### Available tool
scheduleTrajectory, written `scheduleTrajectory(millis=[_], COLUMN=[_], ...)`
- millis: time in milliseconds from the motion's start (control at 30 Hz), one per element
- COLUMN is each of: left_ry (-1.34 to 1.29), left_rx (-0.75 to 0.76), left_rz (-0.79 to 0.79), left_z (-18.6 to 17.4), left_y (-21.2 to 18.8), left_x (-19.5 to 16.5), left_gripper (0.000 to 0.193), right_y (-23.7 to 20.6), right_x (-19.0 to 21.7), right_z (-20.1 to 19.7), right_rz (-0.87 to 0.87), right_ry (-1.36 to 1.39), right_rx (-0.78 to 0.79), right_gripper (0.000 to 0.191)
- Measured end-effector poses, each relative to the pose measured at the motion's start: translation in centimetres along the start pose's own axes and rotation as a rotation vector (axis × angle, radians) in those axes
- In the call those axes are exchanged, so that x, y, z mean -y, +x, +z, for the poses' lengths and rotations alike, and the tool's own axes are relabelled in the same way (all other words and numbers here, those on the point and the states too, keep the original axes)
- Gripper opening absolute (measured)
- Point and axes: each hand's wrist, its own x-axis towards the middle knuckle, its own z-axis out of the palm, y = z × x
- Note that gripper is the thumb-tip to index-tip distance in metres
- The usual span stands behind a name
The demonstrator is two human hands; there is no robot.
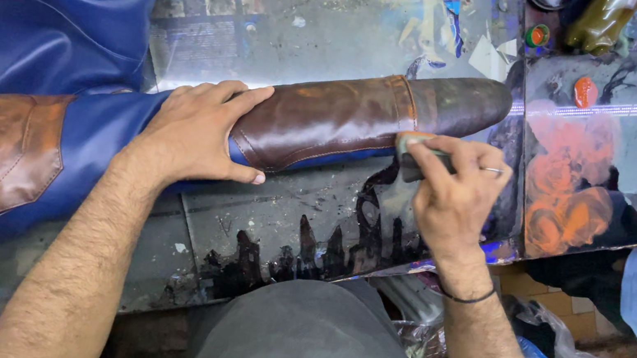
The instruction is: The person scrubs the brown leather sections of a blue and yellow costume with a sponge. They work on the chest area and then move to the leg, rubbing the surface repeatedly.
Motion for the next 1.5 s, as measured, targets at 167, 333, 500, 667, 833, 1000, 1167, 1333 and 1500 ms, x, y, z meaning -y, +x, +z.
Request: scheduleTrajectory(millis=[167,333,500,667,833,1000,1167,1333,1500], left_ry=[0.004,0.004,-0.005,-0.011,0.000,0.001,0.017,0.032,0.056], left_rx=[0.029,0.020,0.040,0.014,0.010,-0.020,-0.076,-0.132,-0.198], left_rz=[-0.035,-0.012,-0.036,-0.011,-0.007,0.000,0.035,0.052,0.088], left_z=[0.2,0.1,0.0,0.1,0.3,0.6,1.5,2.4,2.8], left_y=[0.2,0.2,0.1,0.1,0.1,-0.2,-0.5,-1.0,-1.5], left_x=[0.0,0.0,0.1,0.3,0.2,0.3,0.3,0.4,0.4], left_gripper=[0.122,0.120,0.119,0.118,0.119,0.118,0.120,0.119,0.118], right_y=[-0.3,-0.6,-0.9,-1.1,-1.1,-0.9,-0.5,0.2,1.1], right_x=[0.0,-0.2,-0.2,-0.2,-0.4,-0.5,-0.4,-0.3,-0.5], right_z=[0.2,0.1,0.2,0.4,0.6,0.8,0.7,0.3,-0.2], right_rz=[0.115,0.063,0.080,0.165,0.116,0.095,0.127,-0.062,-0.089], right_ry=[-0.025,0.024,0.006,-0.005,0.017,0.028,-0.008,0.005,-0.012], right_rx=[-0.002,0.038,-0.002,-0.034,-0.013,-0.032,-0.028,0.073,0.064], right_gripper=[0.045,0.045,0.043,0.049,0.046,0.047,0.050,0.043,0.044])
